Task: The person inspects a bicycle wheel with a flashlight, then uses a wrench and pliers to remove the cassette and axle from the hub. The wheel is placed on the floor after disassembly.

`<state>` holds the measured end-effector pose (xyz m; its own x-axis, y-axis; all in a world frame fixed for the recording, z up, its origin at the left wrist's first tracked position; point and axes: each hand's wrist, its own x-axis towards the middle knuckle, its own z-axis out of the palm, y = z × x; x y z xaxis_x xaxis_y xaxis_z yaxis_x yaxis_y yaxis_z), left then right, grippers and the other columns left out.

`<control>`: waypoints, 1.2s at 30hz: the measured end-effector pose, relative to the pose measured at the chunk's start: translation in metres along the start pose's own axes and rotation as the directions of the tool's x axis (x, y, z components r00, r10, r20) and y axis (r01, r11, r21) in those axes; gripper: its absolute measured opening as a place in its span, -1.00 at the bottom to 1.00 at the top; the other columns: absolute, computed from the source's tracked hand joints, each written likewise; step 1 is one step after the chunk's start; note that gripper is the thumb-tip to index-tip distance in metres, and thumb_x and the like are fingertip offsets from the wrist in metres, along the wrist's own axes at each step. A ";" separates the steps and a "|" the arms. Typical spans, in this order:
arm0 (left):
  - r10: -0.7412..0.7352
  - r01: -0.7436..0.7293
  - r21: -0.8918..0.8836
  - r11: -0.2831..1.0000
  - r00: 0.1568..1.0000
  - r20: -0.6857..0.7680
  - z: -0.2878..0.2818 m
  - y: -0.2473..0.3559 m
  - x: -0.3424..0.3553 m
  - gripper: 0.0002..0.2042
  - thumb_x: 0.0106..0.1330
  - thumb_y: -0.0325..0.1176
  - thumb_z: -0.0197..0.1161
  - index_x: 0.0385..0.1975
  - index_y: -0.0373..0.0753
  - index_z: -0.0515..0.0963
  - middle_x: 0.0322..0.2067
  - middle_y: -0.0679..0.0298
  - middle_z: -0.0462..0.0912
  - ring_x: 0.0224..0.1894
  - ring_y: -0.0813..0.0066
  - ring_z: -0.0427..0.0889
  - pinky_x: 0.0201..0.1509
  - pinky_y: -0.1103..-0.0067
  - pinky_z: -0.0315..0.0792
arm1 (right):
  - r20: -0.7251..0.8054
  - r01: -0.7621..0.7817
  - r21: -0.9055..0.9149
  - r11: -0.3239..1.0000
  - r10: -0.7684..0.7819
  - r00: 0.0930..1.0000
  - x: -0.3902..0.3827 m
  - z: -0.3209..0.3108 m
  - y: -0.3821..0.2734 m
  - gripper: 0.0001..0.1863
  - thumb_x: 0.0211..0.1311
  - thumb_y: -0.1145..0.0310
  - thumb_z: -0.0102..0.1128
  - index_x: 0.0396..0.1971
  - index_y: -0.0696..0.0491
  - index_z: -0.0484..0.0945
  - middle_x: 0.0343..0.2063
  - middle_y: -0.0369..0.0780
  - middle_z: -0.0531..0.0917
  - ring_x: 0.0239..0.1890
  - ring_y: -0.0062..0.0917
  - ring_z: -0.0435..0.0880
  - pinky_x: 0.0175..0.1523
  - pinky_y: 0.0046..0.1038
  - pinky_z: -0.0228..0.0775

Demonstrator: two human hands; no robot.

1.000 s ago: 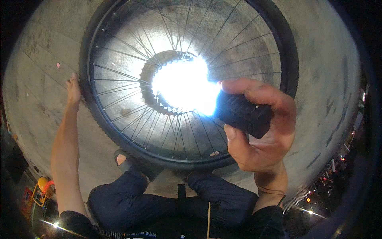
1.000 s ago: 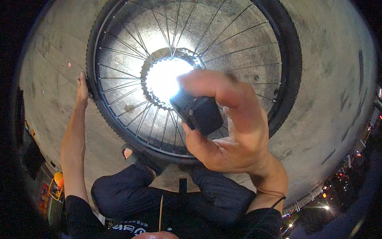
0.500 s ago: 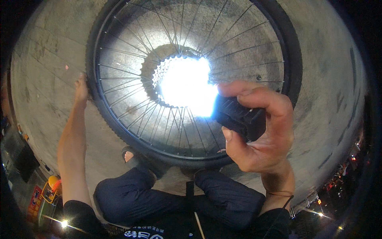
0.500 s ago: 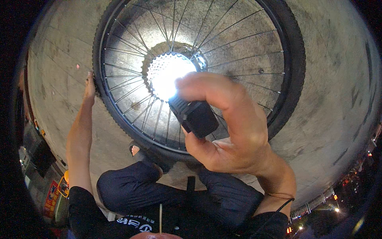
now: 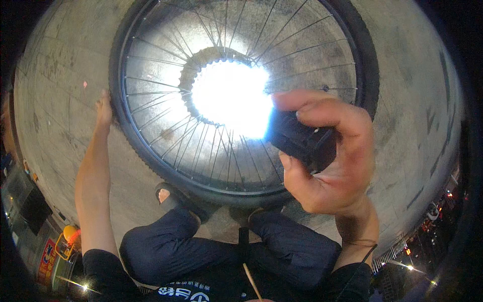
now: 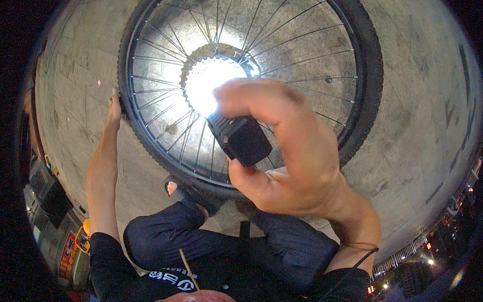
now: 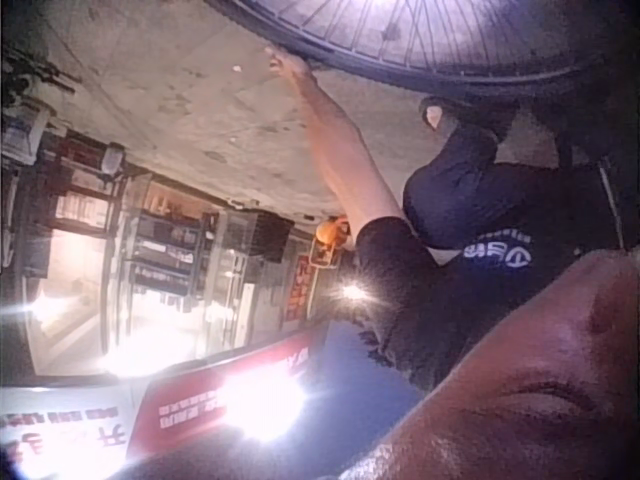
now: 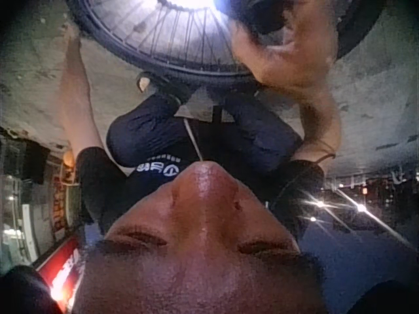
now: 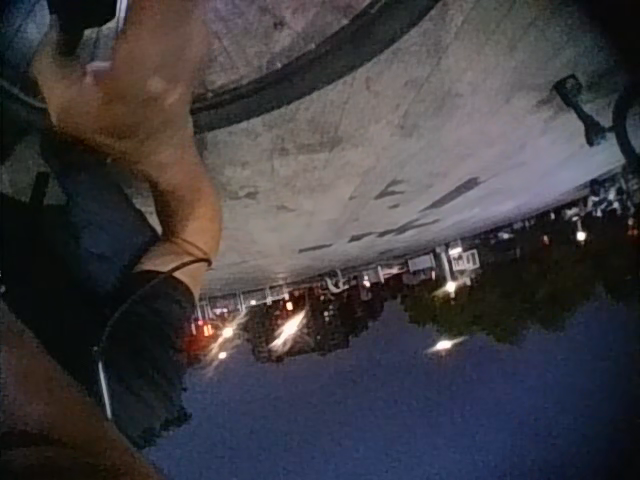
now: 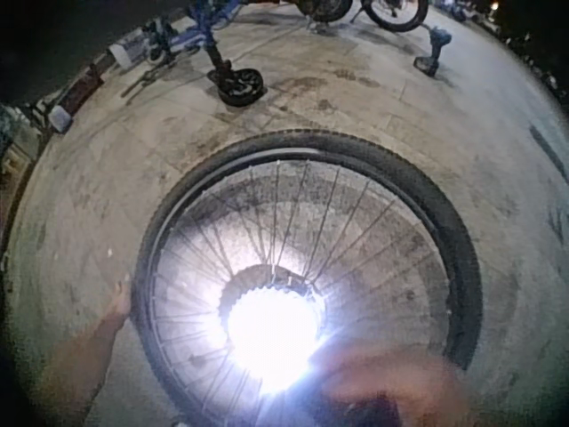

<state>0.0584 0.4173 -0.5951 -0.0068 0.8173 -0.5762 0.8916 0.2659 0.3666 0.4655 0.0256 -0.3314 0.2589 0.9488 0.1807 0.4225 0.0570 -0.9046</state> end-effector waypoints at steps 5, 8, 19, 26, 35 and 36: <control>0.020 -0.020 -0.037 0.999 1.000 -0.002 0.000 0.001 0.000 -0.11 0.37 0.39 -0.26 0.35 -0.39 0.23 0.37 -0.13 0.15 0.40 0.02 0.22 0.40 0.22 0.19 | 0.013 -0.015 -0.077 0.997 0.016 1.000 -0.002 0.004 -0.015 -0.36 -0.13 0.74 0.18 0.07 0.15 0.27 0.04 0.08 0.52 -0.03 -0.41 0.64 0.01 -0.44 0.61; 0.020 -0.021 -0.030 0.999 1.000 -0.009 0.004 0.009 -0.012 -0.13 0.38 0.36 -0.25 0.35 -0.39 0.25 0.36 -0.12 0.18 0.38 0.04 0.25 0.40 0.24 0.20 | -0.019 -0.021 -0.096 0.995 0.019 1.000 -0.004 0.010 -0.023 -0.34 -0.14 0.77 0.15 0.08 0.13 0.28 0.06 0.07 0.52 0.03 -0.38 0.62 0.05 -0.42 0.58; 0.025 -0.021 -0.119 0.993 0.999 0.035 0.003 0.017 -0.022 0.06 0.25 0.51 -0.20 0.40 -0.47 0.01 0.36 -0.20 0.15 0.38 -0.06 0.25 0.41 0.09 0.14 | -0.114 -0.033 -0.025 0.999 0.030 0.993 -0.006 0.027 -0.043 -0.37 -0.08 0.74 0.15 0.09 0.09 0.29 0.07 0.05 0.52 0.06 -0.37 0.59 0.13 -0.38 0.51; 0.155 -0.155 0.005 0.988 0.987 -0.033 0.001 -0.013 0.010 0.08 0.23 0.52 -0.18 0.40 -0.47 0.00 0.35 -0.22 0.17 0.37 -0.06 0.26 0.40 0.08 0.15 | -0.142 -0.003 0.017 1.000 0.005 0.990 -0.003 0.035 -0.052 -0.44 -0.01 0.70 0.16 0.08 0.12 0.32 0.06 0.04 0.53 0.06 -0.37 0.59 0.14 -0.38 0.51; 0.164 -0.156 0.094 0.983 0.983 -0.085 0.007 0.000 -0.006 -0.19 0.40 0.36 -0.33 0.39 -0.20 0.24 0.41 -0.14 0.05 0.46 -0.13 0.02 0.48 0.14 0.01 | -0.171 -0.003 0.017 1.000 0.006 0.985 -0.002 0.042 -0.061 -0.47 0.04 0.67 0.18 0.08 0.14 0.32 0.06 0.04 0.54 0.07 -0.36 0.59 0.15 -0.36 0.50; 0.149 -0.145 0.050 0.988 0.986 -0.079 0.010 0.006 -0.011 -0.19 0.40 0.36 -0.31 0.39 -0.20 0.24 0.40 -0.14 0.06 0.46 -0.12 0.03 0.48 0.14 0.01 | -0.177 -0.007 0.006 1.000 0.007 0.984 -0.003 0.041 -0.062 -0.47 0.04 0.67 0.18 0.08 0.15 0.32 0.06 0.04 0.54 0.07 -0.36 0.59 0.15 -0.36 0.50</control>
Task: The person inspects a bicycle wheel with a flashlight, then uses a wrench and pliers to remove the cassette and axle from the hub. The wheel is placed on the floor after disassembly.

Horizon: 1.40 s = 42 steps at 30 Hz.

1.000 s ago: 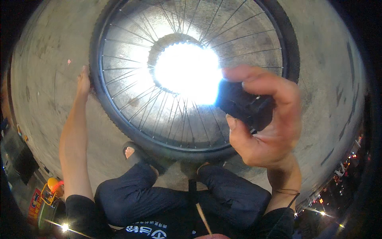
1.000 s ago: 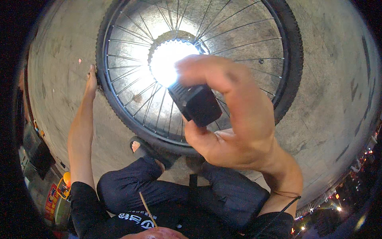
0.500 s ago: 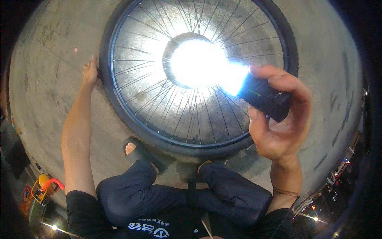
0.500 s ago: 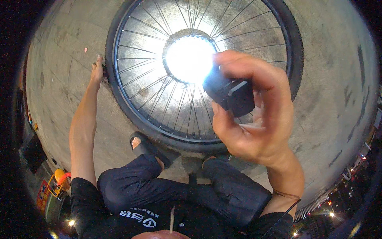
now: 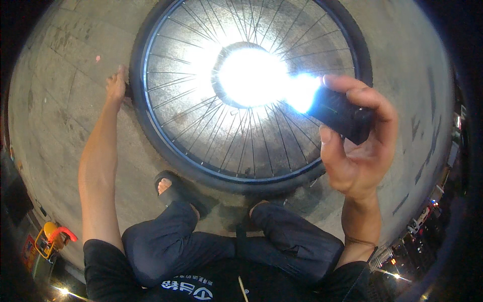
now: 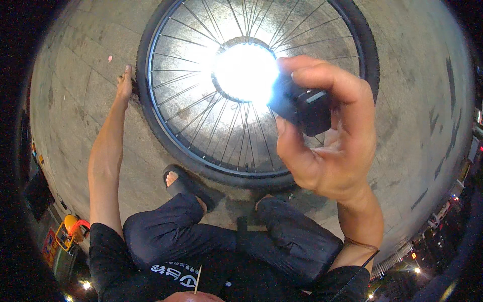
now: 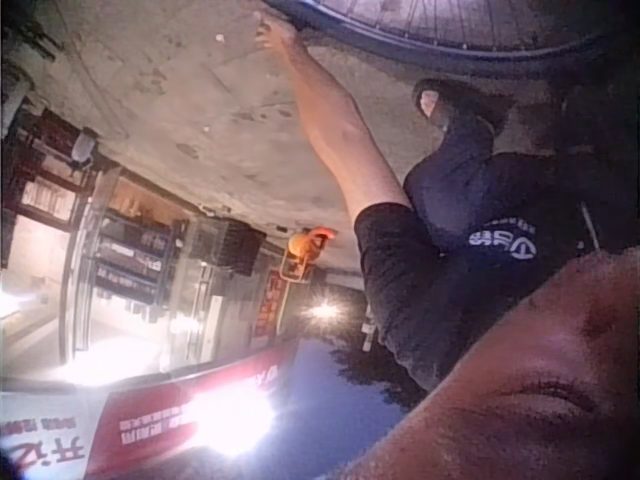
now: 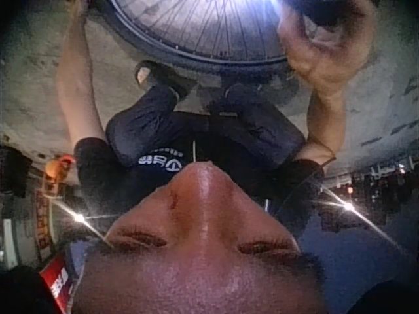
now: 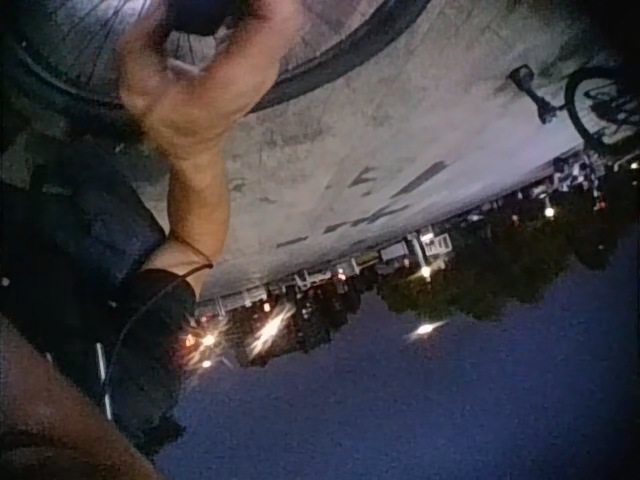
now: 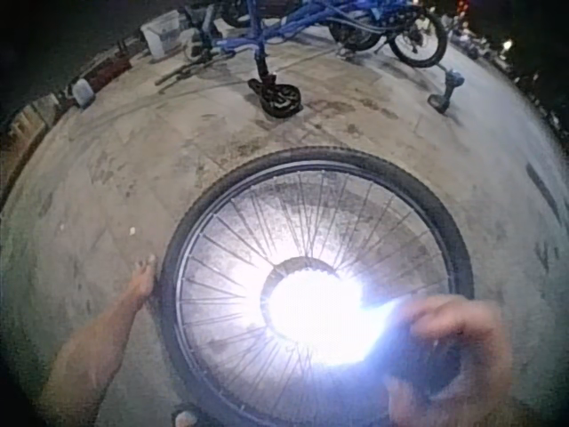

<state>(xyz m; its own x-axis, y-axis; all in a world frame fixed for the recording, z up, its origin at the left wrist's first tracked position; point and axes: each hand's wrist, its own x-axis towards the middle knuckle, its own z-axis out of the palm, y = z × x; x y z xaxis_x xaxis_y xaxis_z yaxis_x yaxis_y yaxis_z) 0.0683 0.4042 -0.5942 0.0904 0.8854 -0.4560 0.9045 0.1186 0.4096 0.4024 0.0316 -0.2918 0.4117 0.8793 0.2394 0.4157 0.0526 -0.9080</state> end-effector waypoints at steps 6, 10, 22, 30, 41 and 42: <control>0.049 -0.046 -0.085 0.995 0.998 0.029 -0.003 -0.014 0.010 -0.06 0.29 0.44 -0.18 0.37 -0.36 0.18 0.36 -0.12 0.16 0.36 -0.02 0.23 0.39 0.16 0.17 | -0.019 0.029 -0.052 0.998 -0.030 0.999 -0.001 -0.003 -0.002 -0.47 0.03 0.68 0.18 0.08 0.16 0.34 0.05 0.03 0.53 0.09 -0.32 0.59 0.16 -0.34 0.50; 0.057 -0.042 -0.230 0.972 0.997 0.059 -0.006 -0.003 -0.003 -0.02 0.26 0.46 -0.13 0.33 -0.44 0.22 0.26 -0.08 0.32 0.20 0.08 0.43 0.31 0.21 0.25 | -0.017 0.050 -0.084 0.995 -0.052 0.999 -0.003 -0.006 -0.004 -0.44 0.01 0.71 0.16 0.09 0.18 0.34 0.04 0.01 0.51 0.10 -0.27 0.59 0.17 -0.33 0.50; 0.066 -0.052 0.068 0.996 0.973 -0.220 -0.032 -0.016 -0.019 -0.51 0.26 0.05 0.29 -0.26 -0.38 0.70 -0.25 0.05 0.71 -0.10 0.33 0.65 -0.01 0.42 0.44 | -0.032 0.090 -0.119 0.989 -0.094 0.995 -0.015 -0.019 -0.012 -0.40 -0.03 0.74 0.13 0.12 0.19 0.33 0.03 0.00 0.54 0.07 -0.34 0.58 0.17 -0.37 0.48; 0.650 -0.654 0.096 0.750 0.704 -0.286 0.010 0.058 -0.126 -0.63 0.15 -0.42 0.33 0.00 -0.28 0.55 -0.03 0.05 0.59 0.09 0.10 0.53 0.20 0.33 0.39 | 0.021 0.082 -0.159 0.984 -0.080 0.997 -0.019 -0.027 -0.021 -0.41 -0.03 0.73 0.15 0.09 0.14 0.33 0.03 -0.02 0.53 0.06 -0.41 0.56 0.16 -0.40 0.46; 0.792 -0.962 -0.222 0.157 -0.012 0.611 0.071 0.090 -0.325 -0.40 0.17 -0.09 0.33 0.19 -0.23 0.41 0.32 -0.04 0.26 0.37 -0.06 0.22 0.36 0.09 0.16 | -0.072 0.083 -0.113 0.990 -0.092 0.993 -0.034 -0.013 -0.012 -0.48 0.01 0.71 0.26 0.00 0.13 0.31 0.01 0.06 0.52 0.07 -0.29 0.55 0.16 -0.33 0.45; 0.760 -0.971 -0.195 0.139 -0.021 0.649 0.072 0.089 -0.328 -0.38 0.17 -0.08 0.33 0.21 -0.23 0.40 0.34 -0.03 0.24 0.38 -0.05 0.21 0.39 0.08 0.12 | -0.056 0.076 -0.125 0.989 -0.084 0.995 -0.036 -0.013 -0.012 -0.47 0.00 0.71 0.26 0.00 0.13 0.31 0.01 0.06 0.52 0.08 -0.29 0.55 0.17 -0.32 0.44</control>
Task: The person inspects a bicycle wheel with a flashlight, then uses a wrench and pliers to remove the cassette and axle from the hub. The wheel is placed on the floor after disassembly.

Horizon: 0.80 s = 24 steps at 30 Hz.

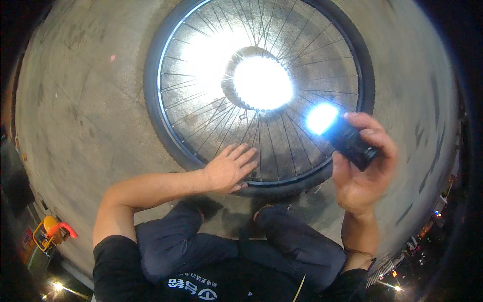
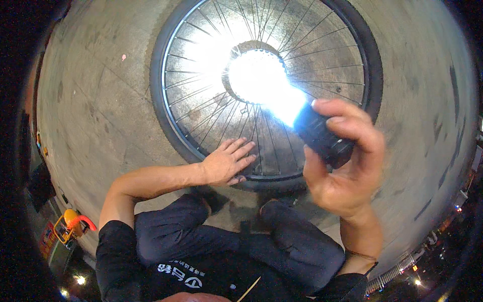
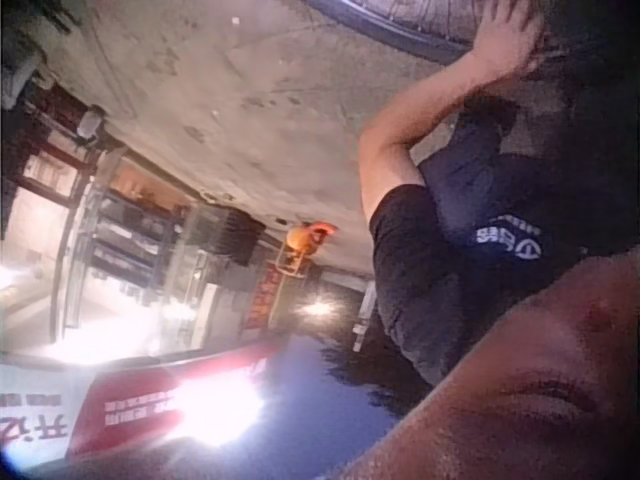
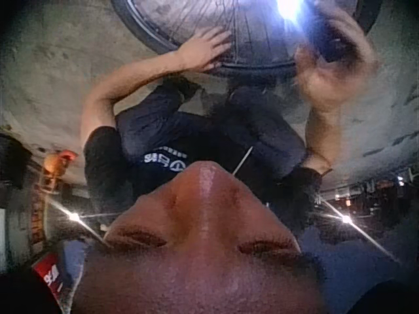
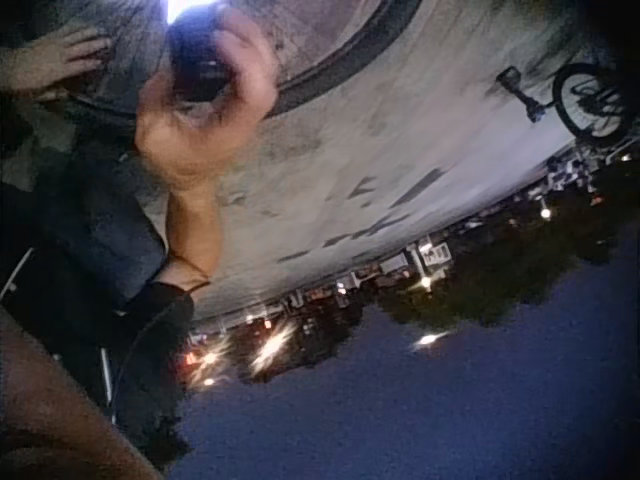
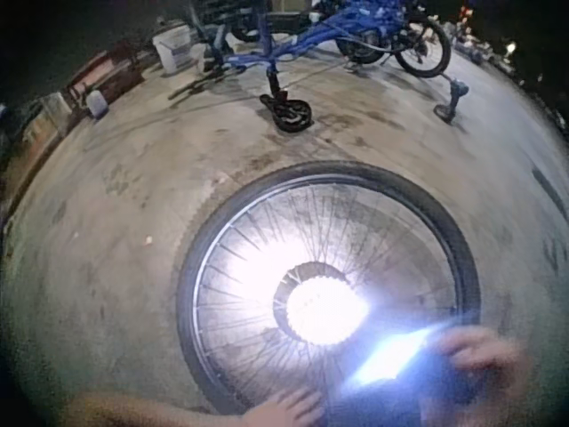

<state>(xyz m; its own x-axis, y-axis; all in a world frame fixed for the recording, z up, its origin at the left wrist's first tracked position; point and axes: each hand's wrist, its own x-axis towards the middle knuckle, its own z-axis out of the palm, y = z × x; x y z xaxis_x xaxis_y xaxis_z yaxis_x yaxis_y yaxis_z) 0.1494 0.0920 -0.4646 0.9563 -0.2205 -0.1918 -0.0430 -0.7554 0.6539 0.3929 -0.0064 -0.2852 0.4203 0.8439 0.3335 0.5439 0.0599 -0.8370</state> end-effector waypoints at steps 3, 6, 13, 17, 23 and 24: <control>0.004 -0.010 0.070 0.998 0.996 0.091 0.001 -0.008 0.001 -0.38 0.18 -0.06 0.32 0.20 -0.25 0.42 0.34 -0.02 0.24 0.39 -0.01 0.21 0.43 0.08 0.05 | -0.004 -0.045 -0.009 0.999 0.045 0.999 -0.007 0.000 0.006 -0.45 -0.03 0.72 0.25 0.01 0.11 0.30 0.01 0.07 0.51 0.09 -0.25 0.54 0.21 -0.27 0.40; 0.010 -0.017 0.068 0.998 0.995 0.095 0.001 -0.010 0.003 -0.40 0.19 -0.06 0.31 0.18 -0.26 0.45 0.34 -0.01 0.26 0.40 0.03 0.21 0.44 0.07 0.03 | -0.031 -0.088 -0.008 0.996 0.088 0.996 -0.009 -0.002 0.011 -0.43 -0.04 0.73 0.24 0.02 0.11 0.29 0.01 0.08 0.50 0.10 -0.25 0.54 0.21 -0.27 0.40; -0.008 0.006 0.023 1.000 0.995 0.097 -0.003 -0.010 0.012 -0.44 0.20 -0.07 0.29 0.15 -0.25 0.48 0.27 0.02 0.36 0.37 0.06 0.26 0.44 0.05 0.02 | 0.008 -0.099 -0.037 0.994 0.100 0.995 0.000 0.000 0.016 -0.45 0.00 0.67 0.28 0.01 0.12 0.27 0.01 0.09 0.50 0.09 -0.24 0.54 0.20 -0.28 0.40; -0.007 0.006 0.015 1.000 0.996 0.087 -0.007 -0.011 0.011 -0.46 0.19 -0.08 0.30 0.13 -0.24 0.50 0.24 0.03 0.40 0.35 0.07 0.29 0.43 0.04 0.03 | 0.018 -0.104 -0.018 0.994 0.104 0.994 0.004 0.006 0.023 -0.45 0.00 0.64 0.31 0.01 0.13 0.27 0.00 0.10 0.50 0.08 -0.24 0.55 0.18 -0.29 0.42; 0.012 -0.010 -0.043 0.999 0.999 0.046 -0.011 -0.011 0.013 -0.47 0.16 -0.10 0.32 0.10 -0.25 0.51 0.23 0.03 0.42 0.33 0.08 0.33 0.41 0.02 0.04 | 0.033 -0.097 -0.029 0.995 0.098 0.995 0.013 0.011 0.028 -0.45 -0.01 0.64 0.31 0.00 0.15 0.29 -0.02 0.09 0.52 0.04 -0.25 0.57 0.13 -0.32 0.47; 0.012 -0.009 -0.060 0.998 0.999 0.042 -0.012 -0.011 0.013 -0.47 0.16 -0.11 0.33 0.10 -0.25 0.51 0.23 0.03 0.42 0.33 0.09 0.33 0.41 0.02 0.04 | 0.037 -0.090 -0.032 0.995 0.091 0.995 0.014 0.012 0.030 -0.46 -0.01 0.65 0.31 0.00 0.15 0.29 -0.02 0.09 0.52 0.04 -0.26 0.57 0.12 -0.32 0.47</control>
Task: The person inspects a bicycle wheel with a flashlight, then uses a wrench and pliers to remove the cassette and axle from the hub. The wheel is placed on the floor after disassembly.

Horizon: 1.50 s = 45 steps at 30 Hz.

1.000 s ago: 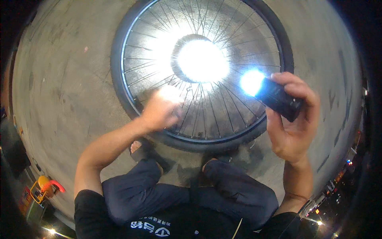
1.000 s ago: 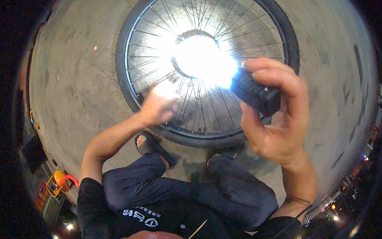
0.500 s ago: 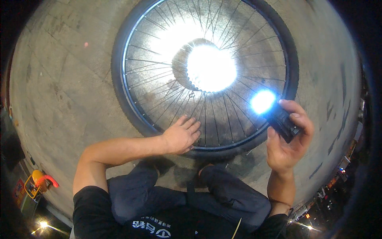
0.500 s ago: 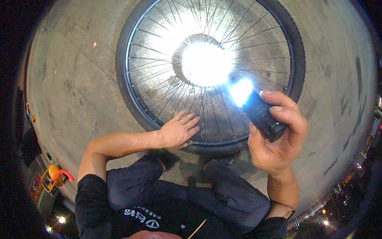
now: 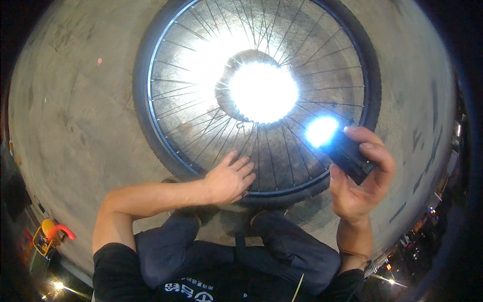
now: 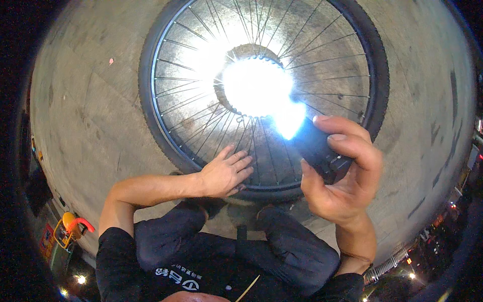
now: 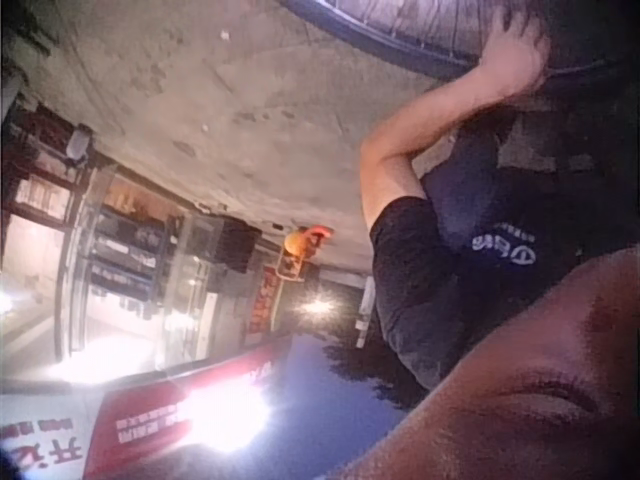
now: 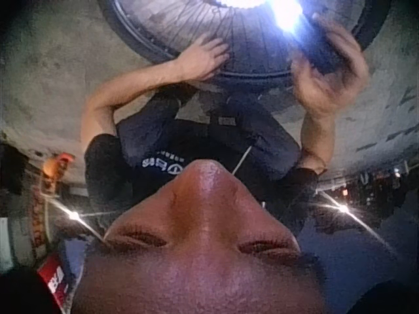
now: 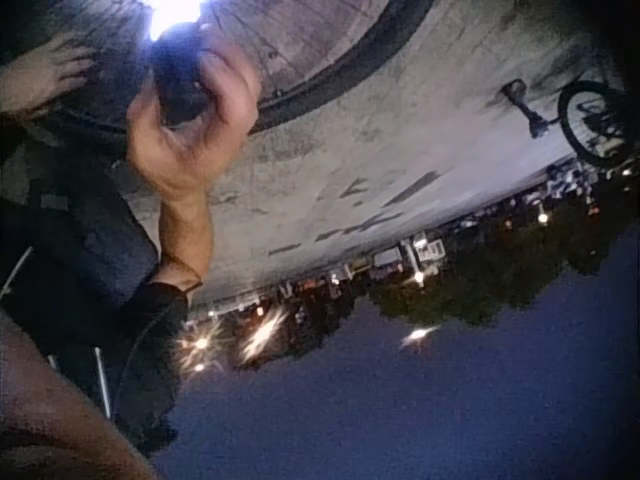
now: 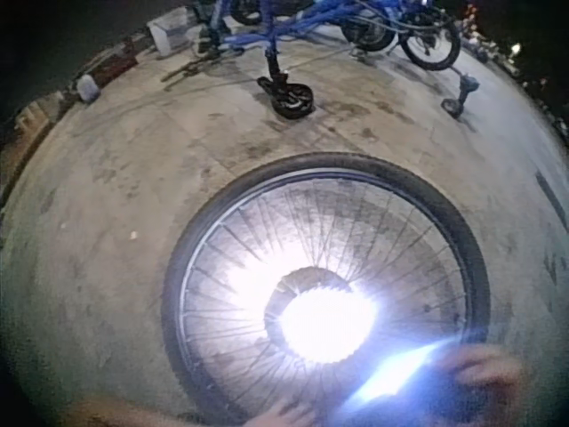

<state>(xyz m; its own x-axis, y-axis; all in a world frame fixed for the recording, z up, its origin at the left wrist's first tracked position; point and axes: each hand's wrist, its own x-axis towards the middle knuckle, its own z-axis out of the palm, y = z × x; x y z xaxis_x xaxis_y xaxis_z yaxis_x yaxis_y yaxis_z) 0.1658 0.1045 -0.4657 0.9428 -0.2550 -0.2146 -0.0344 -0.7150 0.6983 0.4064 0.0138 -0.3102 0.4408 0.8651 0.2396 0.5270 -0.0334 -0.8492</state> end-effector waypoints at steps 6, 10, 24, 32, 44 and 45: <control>0.009 -0.009 -0.031 0.999 1.000 -0.014 -0.007 0.001 0.003 -0.51 0.17 -0.13 0.33 0.06 -0.24 0.53 0.18 0.05 0.47 0.30 0.10 0.36 0.40 0.03 0.06 | -0.013 0.014 -0.006 1.000 -0.014 1.000 0.005 0.003 0.004 -0.47 -0.03 0.67 0.29 -0.02 0.17 0.32 -0.02 0.09 0.53 0.01 -0.29 0.59 0.08 -0.35 0.51; 0.028 -0.030 -0.064 0.997 0.999 -0.043 -0.010 0.006 0.003 -0.57 0.17 -0.14 0.33 -0.01 -0.24 0.56 0.10 0.09 0.53 0.27 0.13 0.39 0.36 0.04 0.10 | -0.004 0.006 0.022 1.000 -0.006 1.000 0.008 0.003 0.004 -0.48 -0.05 0.70 0.29 -0.04 0.18 0.34 -0.02 0.09 0.53 -0.02 -0.30 0.60 0.07 -0.36 0.51; 0.078 -0.085 -0.191 0.978 0.996 -0.040 -0.016 0.011 0.010 -0.66 0.11 -0.22 0.35 -0.15 -0.24 0.61 -0.04 0.12 0.61 0.17 0.16 0.48 0.32 0.10 0.15 | -0.026 -0.011 0.109 0.994 0.014 1.000 -0.001 -0.002 0.012 -0.51 0.00 0.65 0.29 -0.02 0.18 0.37 -0.02 0.05 0.55 0.02 -0.29 0.60 0.11 -0.33 0.47; 0.088 -0.088 -0.257 0.962 0.996 -0.011 -0.018 0.015 0.011 -0.62 0.03 -0.24 0.38 -0.15 -0.25 0.60 -0.04 0.16 0.61 0.14 0.20 0.49 0.30 0.20 0.21 | -0.007 -0.004 0.055 0.998 0.004 1.000 -0.004 -0.006 0.009 -0.45 -0.08 0.68 0.33 -0.01 0.16 0.37 -0.02 0.04 0.56 0.01 -0.24 0.59 0.11 -0.30 0.46; 0.167 -0.157 -0.289 0.944 0.986 0.009 -0.016 0.022 0.012 -0.66 0.07 -0.24 0.36 -0.18 -0.27 0.60 -0.11 0.12 0.61 0.03 0.18 0.55 0.13 0.31 0.36 | 0.029 -0.031 0.038 0.999 0.030 0.999 -0.007 -0.011 0.005 -0.46 0.00 0.66 0.28 0.01 0.14 0.29 0.01 0.07 0.51 0.00 -0.36 0.58 0.06 -0.41 0.52; 0.174 -0.164 -0.298 0.940 0.985 0.009 -0.015 0.023 0.012 -0.66 0.07 -0.24 0.36 -0.18 -0.27 0.59 -0.11 0.12 0.61 0.02 0.18 0.55 0.12 0.32 0.36 | 0.038 -0.028 0.034 0.999 0.027 0.999 -0.008 -0.012 0.005 -0.47 0.03 0.65 0.27 0.02 0.13 0.27 0.03 0.08 0.50 0.00 -0.38 0.57 0.06 -0.42 0.53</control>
<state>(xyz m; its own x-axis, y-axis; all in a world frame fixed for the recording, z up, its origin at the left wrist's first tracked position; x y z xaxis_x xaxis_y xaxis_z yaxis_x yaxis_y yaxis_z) 0.1810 0.0948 -0.4422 0.9194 -0.3815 -0.0957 -0.0879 -0.4364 0.8954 0.4145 0.0010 -0.3103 0.4267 0.8824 0.1985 0.4893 -0.0406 -0.8712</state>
